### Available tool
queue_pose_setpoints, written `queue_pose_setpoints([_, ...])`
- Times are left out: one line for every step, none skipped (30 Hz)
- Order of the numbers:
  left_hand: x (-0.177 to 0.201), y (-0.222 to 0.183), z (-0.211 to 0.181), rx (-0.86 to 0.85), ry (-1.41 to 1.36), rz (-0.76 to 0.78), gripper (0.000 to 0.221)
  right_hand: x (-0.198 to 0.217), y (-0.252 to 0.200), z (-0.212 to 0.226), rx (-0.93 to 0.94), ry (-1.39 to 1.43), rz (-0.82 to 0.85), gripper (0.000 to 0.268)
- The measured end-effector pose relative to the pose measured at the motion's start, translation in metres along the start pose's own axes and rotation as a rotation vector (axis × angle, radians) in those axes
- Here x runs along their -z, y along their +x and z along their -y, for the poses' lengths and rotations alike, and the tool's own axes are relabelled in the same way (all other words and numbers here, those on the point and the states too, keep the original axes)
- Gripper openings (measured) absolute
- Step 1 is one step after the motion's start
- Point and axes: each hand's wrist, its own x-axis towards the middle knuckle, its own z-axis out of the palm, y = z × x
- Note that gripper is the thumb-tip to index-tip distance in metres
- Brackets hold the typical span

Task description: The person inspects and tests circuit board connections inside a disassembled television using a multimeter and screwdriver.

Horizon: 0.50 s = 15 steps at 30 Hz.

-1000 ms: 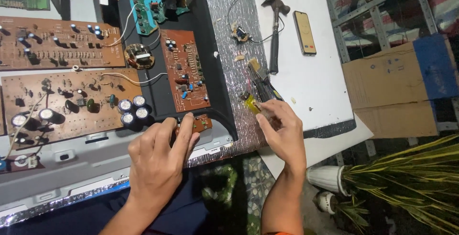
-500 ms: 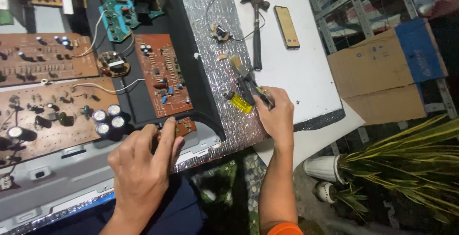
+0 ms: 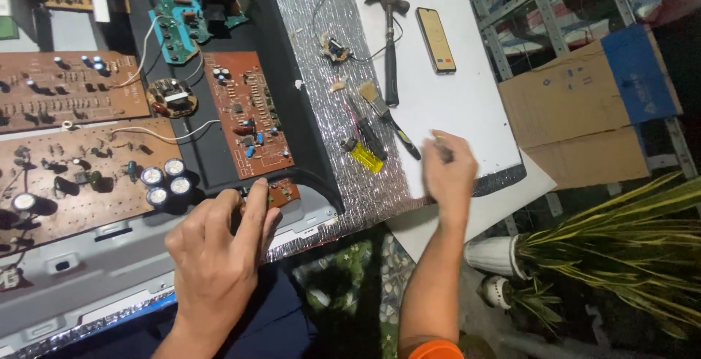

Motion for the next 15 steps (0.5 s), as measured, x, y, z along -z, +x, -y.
queue_pose_setpoints([-0.001,-0.001,0.0,0.009,0.003,-0.002,0.037,0.004,0.003,-0.029,0.007,0.0,0.006,0.029])
queue_pose_setpoints([-0.002,-0.001,0.0,0.01,0.03,0.001,0.038,0.009,0.007,-0.058,0.065,-0.177,-0.067,0.025])
queue_pose_setpoints([-0.003,-0.002,0.0,0.007,0.055,0.004,0.039,0.014,0.011,-0.087,0.122,-0.353,-0.144,0.024])
queue_pose_setpoints([-0.003,-0.002,0.0,0.012,0.057,0.002,0.039,0.015,0.011,-0.085,0.127,-0.353,-0.143,0.024])
queue_pose_setpoints([-0.003,-0.002,0.001,0.001,0.064,-0.001,0.039,0.017,0.009,-0.084,0.08,-0.295,-0.131,0.023])
queue_pose_setpoints([-0.004,-0.003,0.001,-0.01,0.072,-0.003,0.04,0.019,0.008,-0.084,0.033,-0.236,-0.119,0.022])
queue_pose_setpoints([-0.003,-0.001,0.0,-0.006,0.071,-0.003,0.04,0.021,0.008,-0.083,0.035,-0.238,-0.116,0.022])
queue_pose_setpoints([-0.003,0.0,0.0,-0.009,0.045,-0.002,0.041,0.022,0.007,-0.082,0.047,-0.248,-0.132,0.021])
queue_pose_setpoints([-0.001,-0.001,0.0,-0.004,0.027,0.002,0.041,0.02,0.007,-0.081,0.063,-0.254,-0.139,0.021])
queue_pose_setpoints([-0.001,-0.003,0.0,0.007,0.035,0.006,0.041,0.02,0.005,-0.072,0.07,-0.251,-0.127,0.021])
queue_pose_setpoints([-0.001,-0.002,0.0,-0.007,0.041,-0.002,0.042,0.02,0.002,-0.063,0.093,-0.233,-0.158,0.021])
queue_pose_setpoints([0.0,-0.002,0.001,-0.02,0.048,-0.009,0.042,0.02,-0.001,-0.054,0.116,-0.215,-0.19,0.022])
queue_pose_setpoints([-0.001,-0.002,0.001,-0.01,0.057,-0.007,0.042,0.021,-0.006,-0.037,0.123,-0.21,-0.18,0.022])
queue_pose_setpoints([-0.001,-0.002,0.001,-0.014,0.058,-0.014,0.042,0.022,-0.011,-0.02,0.077,-0.099,-0.146,0.018])
queue_pose_setpoints([-0.001,-0.002,0.001,-0.024,0.056,-0.018,0.042,0.024,-0.019,-0.003,0.023,0.009,-0.114,0.015])
